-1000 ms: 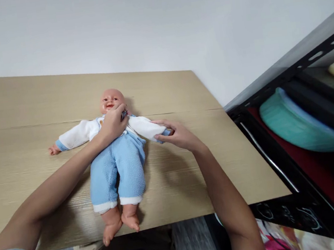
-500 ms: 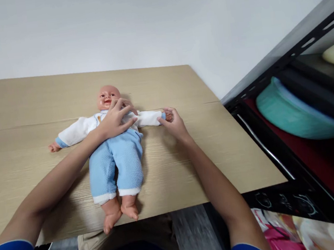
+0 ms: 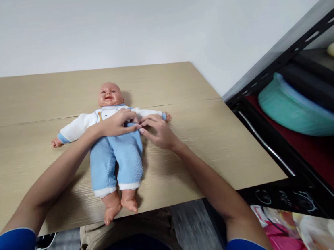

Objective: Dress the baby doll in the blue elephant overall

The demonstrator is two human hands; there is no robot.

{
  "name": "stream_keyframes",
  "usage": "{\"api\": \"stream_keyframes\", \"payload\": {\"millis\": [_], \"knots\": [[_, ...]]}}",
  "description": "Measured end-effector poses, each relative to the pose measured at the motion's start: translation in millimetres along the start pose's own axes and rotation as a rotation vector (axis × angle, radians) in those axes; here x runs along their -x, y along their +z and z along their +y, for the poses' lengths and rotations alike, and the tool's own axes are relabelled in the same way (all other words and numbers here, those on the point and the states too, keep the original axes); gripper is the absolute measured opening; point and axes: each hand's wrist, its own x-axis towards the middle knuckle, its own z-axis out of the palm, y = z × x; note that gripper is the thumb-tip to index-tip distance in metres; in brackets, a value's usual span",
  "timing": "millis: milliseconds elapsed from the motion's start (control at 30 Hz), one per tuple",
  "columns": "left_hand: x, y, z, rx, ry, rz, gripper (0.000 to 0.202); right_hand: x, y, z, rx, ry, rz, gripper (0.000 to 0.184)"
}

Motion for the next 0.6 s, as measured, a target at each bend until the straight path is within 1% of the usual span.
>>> {"api": "stream_keyframes", "payload": {"millis": [67, 167, 233, 267, 333, 433, 500, 533, 600], "knots": [[-0.8, 3.4, -1.6, 0.074, -0.070, 0.040, 0.034, 0.7, 7.1, -1.5, -0.218, 0.056, -0.067, 0.028], [-1.1, 7.6, -5.7, 0.216, -0.116, 0.060, 0.032, 1.0, 17.8, 9.3, -0.522, 0.260, -0.099, 0.043], [-1.0, 10.0, -9.7, 0.227, -0.119, 0.095, 0.029, 0.1, 23.8, 18.1, -0.628, 0.360, -0.092, 0.051], [-1.0, 11.2, -11.8, 0.194, -0.118, 0.119, 0.028, -0.4, 26.5, 21.2, -0.637, 0.386, -0.071, 0.054], [-1.1, 13.5, -15.3, 0.103, -0.113, 0.154, 0.030, -0.5, 31.2, 23.7, -0.558, 0.392, -0.012, 0.054], [-1.0, 15.2, -14.9, -0.043, -0.083, 0.169, 0.034, 1.1, 33.0, 20.9, -0.291, 0.283, 0.037, 0.041], [0.0, 14.4, -9.5, -0.181, -0.066, 0.195, 0.036, 1.9, 27.4, 19.9, -0.130, 0.191, 0.026, 0.035], [0.9, 13.4, -5.5, -0.256, -0.065, 0.206, 0.036, 1.9, 22.1, 20.9, -0.065, 0.156, 0.022, 0.035], [3.3, 10.8, 3.1, -0.384, -0.084, 0.218, 0.035, 1.7, 7.8, 27.3, 0.065, 0.104, 0.029, 0.042]]}}
